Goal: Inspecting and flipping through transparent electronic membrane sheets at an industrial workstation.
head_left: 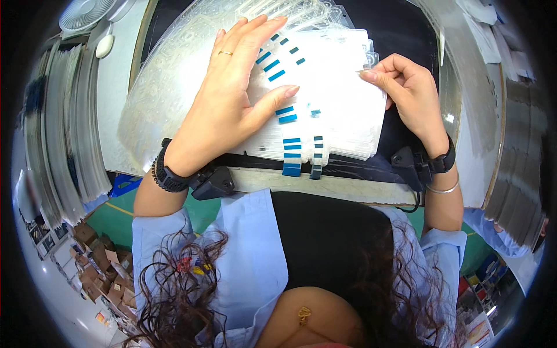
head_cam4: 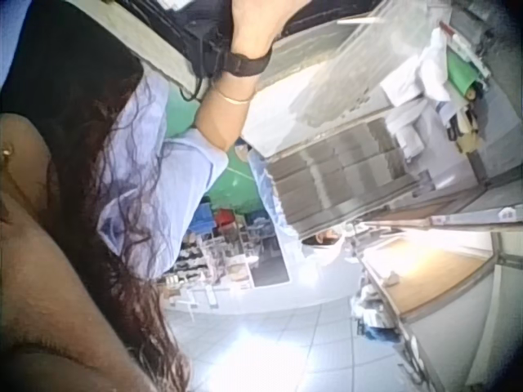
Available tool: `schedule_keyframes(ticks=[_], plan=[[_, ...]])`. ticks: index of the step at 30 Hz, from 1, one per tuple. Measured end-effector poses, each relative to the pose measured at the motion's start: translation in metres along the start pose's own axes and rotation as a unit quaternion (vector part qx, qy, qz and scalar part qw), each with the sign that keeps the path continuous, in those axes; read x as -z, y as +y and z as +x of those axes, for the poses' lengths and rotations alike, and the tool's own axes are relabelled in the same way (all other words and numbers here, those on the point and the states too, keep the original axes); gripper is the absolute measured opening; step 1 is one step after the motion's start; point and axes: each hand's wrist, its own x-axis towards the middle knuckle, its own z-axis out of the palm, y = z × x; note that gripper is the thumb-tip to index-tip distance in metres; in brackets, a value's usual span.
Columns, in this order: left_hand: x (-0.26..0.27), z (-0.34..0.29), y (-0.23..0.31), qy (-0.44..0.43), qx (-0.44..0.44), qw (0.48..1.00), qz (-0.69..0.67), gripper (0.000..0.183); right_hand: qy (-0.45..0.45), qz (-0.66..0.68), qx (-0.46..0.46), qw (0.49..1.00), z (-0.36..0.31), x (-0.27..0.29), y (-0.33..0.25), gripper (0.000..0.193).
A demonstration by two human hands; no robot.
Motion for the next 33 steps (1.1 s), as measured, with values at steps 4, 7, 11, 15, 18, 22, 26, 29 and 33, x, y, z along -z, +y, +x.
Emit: schedule_keyframes(ticks=[4,7,11,15,18,22,26,29,33], plan=[[-0.001,-0.001,-0.001,-0.001,-0.001,1.000,0.000,0.066,0.012,0.053,0.021,0.998,-0.003,0.001,0.011,0.021],[-0.002,0.000,-0.001,0.002,-0.004,1.000,-0.007,0.066,0.004,0.116,0.031,0.993,-0.002,0.002,0.010,0.021],[0.000,-0.001,-0.001,-0.001,0.000,1.000,-0.003,0.067,-0.002,-0.047,-0.005,0.999,0.000,0.000,0.000,0.021],[-0.001,0.000,-0.002,-0.007,-0.006,1.000,0.000,0.067,0.023,0.101,0.057,0.993,-0.002,-0.002,0.012,0.020],[-0.003,-0.001,-0.002,-0.014,-0.008,1.000,-0.002,0.066,0.002,0.017,0.019,1.000,0.000,0.001,0.003,0.019],[-0.005,-0.002,0.001,-0.058,-0.011,0.998,0.010,0.073,0.020,0.028,0.017,0.999,0.000,-0.003,0.006,0.021],[-0.011,-0.008,0.029,-0.175,-0.050,0.982,-0.041,0.086,-0.002,0.078,0.054,0.995,-0.003,0.002,0.013,0.023],[-0.015,-0.011,0.034,-0.232,-0.069,0.970,-0.033,0.096,-0.024,-0.024,-0.011,0.999,0.002,0.003,-0.001,0.025],[-0.010,-0.005,0.029,-0.214,-0.065,0.974,-0.034,0.094,0.027,0.088,0.057,0.994,-0.001,-0.003,0.011,0.023]])
